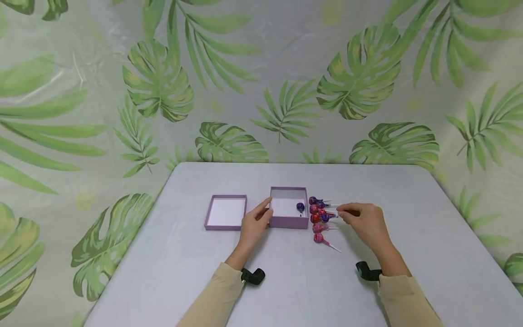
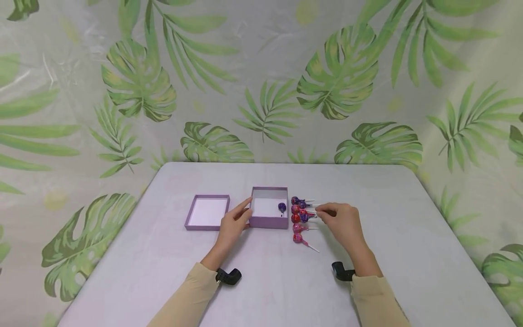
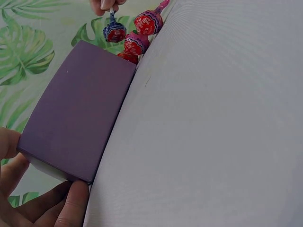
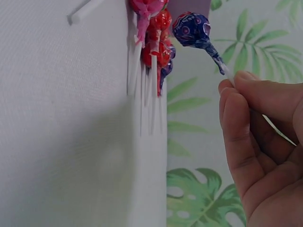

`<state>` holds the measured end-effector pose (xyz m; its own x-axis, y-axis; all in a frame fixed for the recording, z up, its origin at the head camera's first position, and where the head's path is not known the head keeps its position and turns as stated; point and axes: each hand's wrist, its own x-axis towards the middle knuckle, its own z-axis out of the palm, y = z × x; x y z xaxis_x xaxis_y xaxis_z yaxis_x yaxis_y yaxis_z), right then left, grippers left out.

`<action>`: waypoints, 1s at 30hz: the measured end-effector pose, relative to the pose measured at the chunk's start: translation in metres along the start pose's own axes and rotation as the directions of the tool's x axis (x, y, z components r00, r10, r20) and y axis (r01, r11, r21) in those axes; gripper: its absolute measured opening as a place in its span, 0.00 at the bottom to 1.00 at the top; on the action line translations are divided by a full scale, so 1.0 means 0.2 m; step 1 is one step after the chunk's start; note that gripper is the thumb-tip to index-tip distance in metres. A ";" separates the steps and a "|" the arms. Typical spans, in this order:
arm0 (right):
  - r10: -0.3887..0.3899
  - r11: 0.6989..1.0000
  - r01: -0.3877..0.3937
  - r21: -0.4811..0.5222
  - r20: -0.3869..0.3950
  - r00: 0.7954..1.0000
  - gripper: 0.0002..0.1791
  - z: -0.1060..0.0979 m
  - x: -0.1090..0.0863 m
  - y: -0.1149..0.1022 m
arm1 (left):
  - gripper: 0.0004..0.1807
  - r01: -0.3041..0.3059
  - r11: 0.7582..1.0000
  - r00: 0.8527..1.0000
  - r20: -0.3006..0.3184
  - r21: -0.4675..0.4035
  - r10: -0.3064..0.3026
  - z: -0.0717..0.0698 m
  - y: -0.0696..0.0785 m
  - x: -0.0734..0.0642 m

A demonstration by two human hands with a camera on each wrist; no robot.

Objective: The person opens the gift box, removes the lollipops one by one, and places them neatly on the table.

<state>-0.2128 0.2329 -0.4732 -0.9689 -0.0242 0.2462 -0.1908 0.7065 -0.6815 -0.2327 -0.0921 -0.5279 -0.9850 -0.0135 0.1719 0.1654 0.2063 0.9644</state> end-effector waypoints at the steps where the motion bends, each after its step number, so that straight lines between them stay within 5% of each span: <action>1: 0.004 1.000 -0.004 0.003 0.006 1.000 0.08 0.00 0.00 0.00 | 0.21 0.004 1.000 1.000 0.000 -0.001 -0.004 0.00 0.00 0.00; 9: 0.031 0.999 -0.032 0.010 0.023 0.999 0.08 0.02 -0.01 0.03 | 0.21 0.015 1.000 1.000 -0.006 -0.017 -0.016 0.01 0.01 -0.02; 18: 0.043 0.999 -0.043 -0.007 0.036 0.998 0.07 0.04 -0.01 0.05 | 0.22 0.028 1.000 1.000 0.013 0.003 -0.028 0.00 0.10 -0.03; 30: 0.059 0.998 -0.058 -0.013 0.069 0.996 0.08 0.05 0.00 0.08 | 0.21 -0.014 1.000 1.000 -0.003 -0.005 0.014 0.00 0.00 0.00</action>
<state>-0.2177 0.2371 -0.4909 -0.9870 -0.0311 0.1578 -0.1322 0.7160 -0.6854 -0.2320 -0.0918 -0.5273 -0.9824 -0.0134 0.1864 0.1799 0.2016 0.9628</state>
